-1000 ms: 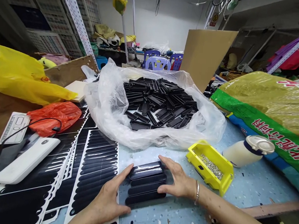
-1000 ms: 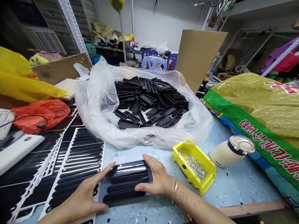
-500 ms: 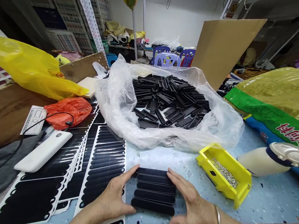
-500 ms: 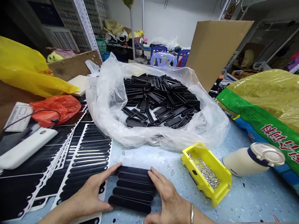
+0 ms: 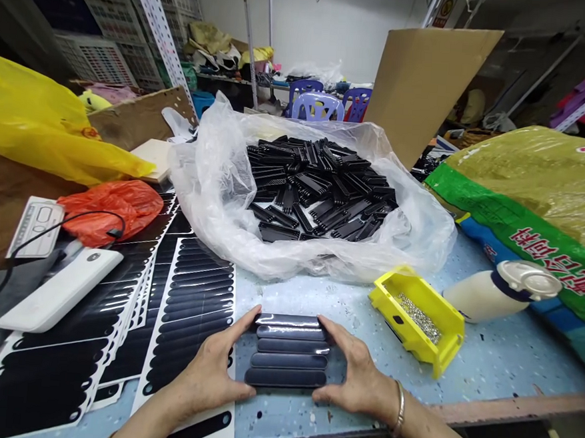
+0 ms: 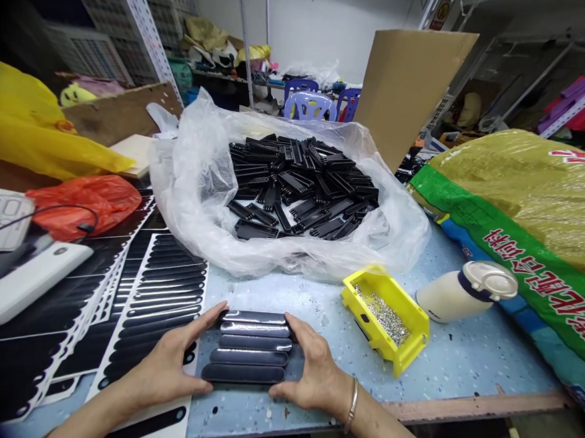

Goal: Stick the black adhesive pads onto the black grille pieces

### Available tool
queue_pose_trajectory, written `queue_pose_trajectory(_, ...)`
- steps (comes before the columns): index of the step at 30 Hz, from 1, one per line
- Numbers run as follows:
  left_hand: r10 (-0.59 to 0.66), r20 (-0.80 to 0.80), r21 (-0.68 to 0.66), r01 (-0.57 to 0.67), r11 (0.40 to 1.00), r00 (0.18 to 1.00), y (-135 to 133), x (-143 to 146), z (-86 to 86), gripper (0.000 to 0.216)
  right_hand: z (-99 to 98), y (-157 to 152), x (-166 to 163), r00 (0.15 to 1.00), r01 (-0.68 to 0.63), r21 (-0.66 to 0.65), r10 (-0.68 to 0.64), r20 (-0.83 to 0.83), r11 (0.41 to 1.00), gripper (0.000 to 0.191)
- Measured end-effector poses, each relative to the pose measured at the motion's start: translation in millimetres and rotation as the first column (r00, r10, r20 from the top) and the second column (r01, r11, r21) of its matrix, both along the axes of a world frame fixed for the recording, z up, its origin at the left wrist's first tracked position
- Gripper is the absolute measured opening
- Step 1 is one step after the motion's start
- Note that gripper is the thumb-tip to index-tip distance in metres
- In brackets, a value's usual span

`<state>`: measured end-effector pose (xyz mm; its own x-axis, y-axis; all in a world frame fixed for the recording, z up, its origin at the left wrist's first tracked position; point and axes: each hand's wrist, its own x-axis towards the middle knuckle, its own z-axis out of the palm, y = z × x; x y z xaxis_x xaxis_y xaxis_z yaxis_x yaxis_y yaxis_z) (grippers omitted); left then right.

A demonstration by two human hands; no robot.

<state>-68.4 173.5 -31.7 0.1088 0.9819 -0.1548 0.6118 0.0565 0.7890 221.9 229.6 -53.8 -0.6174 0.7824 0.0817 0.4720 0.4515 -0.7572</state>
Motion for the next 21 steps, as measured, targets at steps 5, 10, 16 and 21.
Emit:
queue_pose_trajectory(5,-0.003,-0.002,0.005,0.003,1.0,1.0,0,0,3.5,0.108,4.8,3,1,0.998,-0.054,0.001,0.054,-0.046,0.999,0.11)
queue_pose_trajectory(10,-0.011,-0.01,0.033,0.011,0.999,1.0,0,1,3.4,0.103,8.5,12,-1,0.97,0.01,-0.177,-0.053,-0.238,0.984,0.101)
queue_pose_trajectory(16,-0.067,-0.01,0.039,0.067,0.997,0.998,-3,2,0.3,0.096,16.3,8,6,0.996,0.005,-0.041,-0.009,-0.09,0.999,0.085)
queue_pose_trajectory(21,-0.078,-0.049,0.029,0.079,0.996,0.996,-10,4,-0.5,0.095,21.4,3,9,0.993,0.1,0.04,-0.097,-0.061,0.994,0.069)
